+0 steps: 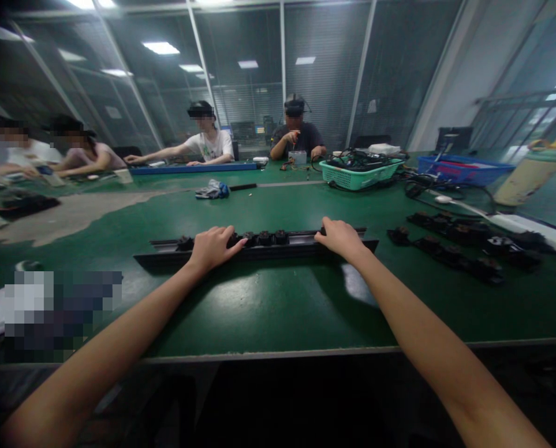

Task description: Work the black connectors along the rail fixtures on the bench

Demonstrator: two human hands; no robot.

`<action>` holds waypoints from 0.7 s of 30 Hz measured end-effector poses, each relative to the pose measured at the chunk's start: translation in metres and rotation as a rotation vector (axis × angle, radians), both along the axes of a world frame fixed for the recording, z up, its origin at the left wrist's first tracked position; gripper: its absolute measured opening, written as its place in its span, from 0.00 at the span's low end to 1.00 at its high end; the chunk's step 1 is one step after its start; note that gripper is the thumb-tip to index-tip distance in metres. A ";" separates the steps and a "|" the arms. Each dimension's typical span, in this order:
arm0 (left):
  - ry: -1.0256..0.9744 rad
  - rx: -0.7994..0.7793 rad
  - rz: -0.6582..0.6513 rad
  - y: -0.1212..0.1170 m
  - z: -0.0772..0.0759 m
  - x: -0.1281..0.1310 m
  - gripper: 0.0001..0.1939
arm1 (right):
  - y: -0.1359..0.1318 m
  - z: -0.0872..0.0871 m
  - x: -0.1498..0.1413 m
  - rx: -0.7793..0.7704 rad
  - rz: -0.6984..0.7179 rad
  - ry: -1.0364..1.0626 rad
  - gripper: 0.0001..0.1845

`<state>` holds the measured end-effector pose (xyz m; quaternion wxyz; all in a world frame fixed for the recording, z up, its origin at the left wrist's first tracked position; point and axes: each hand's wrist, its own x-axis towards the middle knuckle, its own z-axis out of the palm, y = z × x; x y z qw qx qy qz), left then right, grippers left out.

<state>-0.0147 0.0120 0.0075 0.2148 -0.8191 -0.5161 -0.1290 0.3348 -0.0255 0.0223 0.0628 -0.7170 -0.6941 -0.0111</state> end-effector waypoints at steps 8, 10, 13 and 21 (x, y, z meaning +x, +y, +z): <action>-0.009 -0.015 -0.001 -0.001 0.001 0.000 0.36 | -0.002 0.003 0.003 -0.015 -0.018 0.030 0.17; -0.016 -0.022 0.000 -0.001 0.001 0.000 0.36 | -0.002 0.004 0.003 -0.021 -0.030 0.031 0.17; -0.019 -0.031 0.002 -0.001 0.001 0.000 0.35 | -0.003 0.005 0.002 -0.027 -0.040 0.031 0.17; -0.008 -0.031 0.008 -0.002 0.002 0.000 0.36 | 0.001 0.001 0.012 -0.027 -0.076 0.020 0.19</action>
